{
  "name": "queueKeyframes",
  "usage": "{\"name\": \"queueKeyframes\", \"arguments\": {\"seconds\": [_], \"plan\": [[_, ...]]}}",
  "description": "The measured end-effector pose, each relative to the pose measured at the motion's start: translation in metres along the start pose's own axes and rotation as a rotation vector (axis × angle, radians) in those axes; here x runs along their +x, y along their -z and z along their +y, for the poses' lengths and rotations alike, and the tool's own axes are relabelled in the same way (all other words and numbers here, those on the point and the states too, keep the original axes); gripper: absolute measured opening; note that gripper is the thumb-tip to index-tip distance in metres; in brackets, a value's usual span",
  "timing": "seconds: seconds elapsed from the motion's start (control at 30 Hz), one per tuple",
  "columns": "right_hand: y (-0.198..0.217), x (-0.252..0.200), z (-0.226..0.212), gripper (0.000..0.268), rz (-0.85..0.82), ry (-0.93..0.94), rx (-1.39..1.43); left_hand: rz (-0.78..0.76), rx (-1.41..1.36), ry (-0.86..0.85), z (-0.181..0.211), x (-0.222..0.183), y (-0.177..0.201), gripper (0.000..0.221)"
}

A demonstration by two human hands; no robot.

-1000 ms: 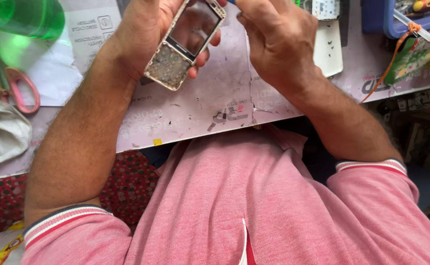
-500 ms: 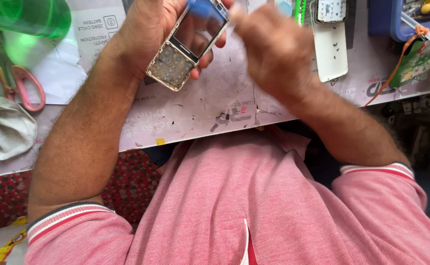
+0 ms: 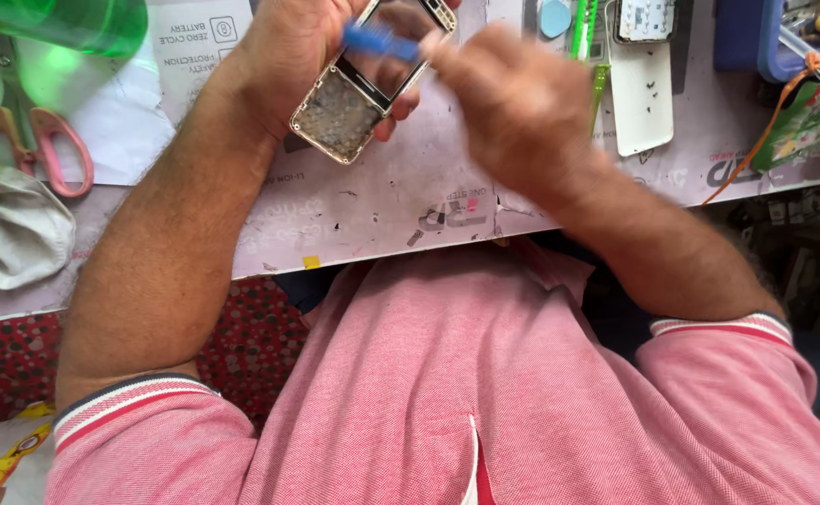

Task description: The person brushes the internal components of a mobile phone frame, cleans it with a cloth, and then uses a utility knife to scrape the edges of the frame.

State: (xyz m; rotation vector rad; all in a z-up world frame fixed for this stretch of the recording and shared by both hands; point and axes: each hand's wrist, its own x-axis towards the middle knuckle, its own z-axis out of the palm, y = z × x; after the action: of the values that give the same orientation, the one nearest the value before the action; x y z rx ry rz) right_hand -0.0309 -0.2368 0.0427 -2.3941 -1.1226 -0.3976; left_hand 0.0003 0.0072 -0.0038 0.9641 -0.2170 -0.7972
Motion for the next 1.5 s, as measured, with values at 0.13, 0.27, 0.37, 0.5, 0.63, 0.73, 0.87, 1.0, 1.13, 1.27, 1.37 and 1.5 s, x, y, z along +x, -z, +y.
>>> {"name": "queueKeyframes", "arguments": {"seconds": [0.13,0.27,0.37,0.5,0.63,0.73,0.87,1.0,1.13,1.27,1.37,1.5], "plan": [[-0.003,-0.019,0.007,0.027,0.014,-0.044,-0.031,0.002,-0.159,0.039,-0.008,0.005,0.001,0.074],[-0.007,-0.017,0.010,0.029,0.009,0.029,-0.077,0.028,-0.034,-0.008,-0.013,0.001,0.004,0.072],[0.003,-0.013,0.004,0.027,0.026,0.050,-0.043,0.012,-0.110,0.034,-0.015,0.003,0.006,0.060],[0.009,-0.004,-0.010,0.024,-0.048,0.024,-0.037,-0.071,-0.215,0.025,-0.017,0.009,0.015,0.044],[0.004,0.000,-0.018,0.027,-0.027,0.187,-0.073,-0.097,0.004,-0.009,-0.027,0.014,0.022,0.038],[-0.001,0.009,-0.022,0.021,-0.017,0.160,-0.098,-0.052,-0.076,-0.014,-0.033,0.016,0.030,0.039],[0.000,0.016,-0.030,0.016,-0.075,0.176,-0.124,-0.081,-0.201,-0.025,-0.044,0.020,0.036,0.030],[0.009,0.021,-0.020,0.023,-0.042,0.190,-0.069,-0.142,-0.289,-0.045,-0.045,0.026,0.043,0.022],[0.009,0.009,-0.009,0.028,0.046,0.328,-0.084,-0.201,-0.419,0.010,-0.054,0.028,0.043,0.030],[0.007,0.016,0.000,0.023,0.018,0.270,0.012,-0.059,-0.429,0.086,-0.050,0.031,0.044,0.013],[0.006,0.013,-0.005,0.020,0.010,0.281,0.015,-0.135,-0.426,0.096,-0.053,0.033,0.039,0.026],[0.009,0.017,-0.007,0.024,0.011,0.242,0.035,-0.102,-0.332,0.117,-0.049,0.035,0.038,0.030]]}}
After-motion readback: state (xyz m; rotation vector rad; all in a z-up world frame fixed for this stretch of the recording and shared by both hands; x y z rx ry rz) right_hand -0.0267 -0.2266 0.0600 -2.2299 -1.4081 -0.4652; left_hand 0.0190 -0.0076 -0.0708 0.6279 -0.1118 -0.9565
